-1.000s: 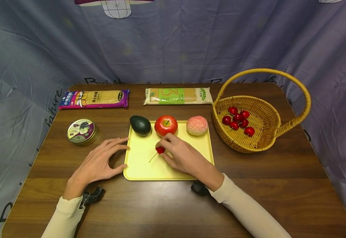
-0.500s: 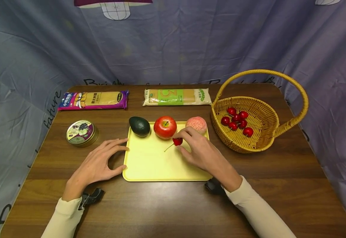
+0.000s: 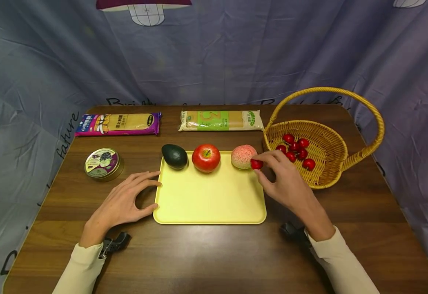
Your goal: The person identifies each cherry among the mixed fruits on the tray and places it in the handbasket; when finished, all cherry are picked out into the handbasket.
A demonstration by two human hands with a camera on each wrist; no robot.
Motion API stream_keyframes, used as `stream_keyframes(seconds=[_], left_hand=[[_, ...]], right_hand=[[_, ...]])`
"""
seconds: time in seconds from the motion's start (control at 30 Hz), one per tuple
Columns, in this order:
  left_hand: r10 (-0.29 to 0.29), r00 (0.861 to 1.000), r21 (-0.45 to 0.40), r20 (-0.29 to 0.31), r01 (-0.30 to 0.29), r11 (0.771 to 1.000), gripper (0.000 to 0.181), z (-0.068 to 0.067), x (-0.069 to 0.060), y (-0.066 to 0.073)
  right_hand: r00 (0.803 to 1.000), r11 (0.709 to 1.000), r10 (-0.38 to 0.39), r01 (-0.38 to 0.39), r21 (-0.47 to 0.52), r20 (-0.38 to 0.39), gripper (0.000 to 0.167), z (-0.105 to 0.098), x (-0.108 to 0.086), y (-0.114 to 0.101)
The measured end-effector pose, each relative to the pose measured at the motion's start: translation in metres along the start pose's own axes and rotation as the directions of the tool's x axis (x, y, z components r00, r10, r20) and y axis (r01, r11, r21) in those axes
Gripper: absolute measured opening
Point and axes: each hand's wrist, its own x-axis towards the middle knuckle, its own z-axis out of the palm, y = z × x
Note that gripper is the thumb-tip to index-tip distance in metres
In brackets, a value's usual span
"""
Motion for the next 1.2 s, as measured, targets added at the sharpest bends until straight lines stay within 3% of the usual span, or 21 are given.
stream_keyframes(seconds=[0.27, 0.6, 1.03, 1.2], left_hand=[[-0.004, 1.000, 0.001, 0.001, 0.004, 1.000, 0.057, 0.000, 0.000, 0.001], [0.007, 1.000, 0.008, -0.007, -0.007, 1.000, 0.057, 0.001, 0.000, 0.000], [0.001, 1.000, 0.011, 0.001, -0.001, 1.000, 0.058, -0.001, 0.001, 0.000], [-0.003, 1.000, 0.014, 0.007, 0.003, 1.000, 0.058, -0.001, 0.001, 0.002]], right_hand=[[0.995, 0.993, 0.089, -0.093, -0.075, -0.050, 0.053, -0.025, -0.014, 0.027], [0.980, 0.974, 0.172, -0.184, -0.130, -0.096, 0.050, -0.031, -0.024, 0.061], [0.981, 0.961, 0.194, -0.189, -0.202, 0.001, 0.043, -0.035, -0.026, 0.090], [0.969, 0.955, 0.228, -0.203, -0.214, 0.099, 0.042, -0.038, -0.022, 0.096]])
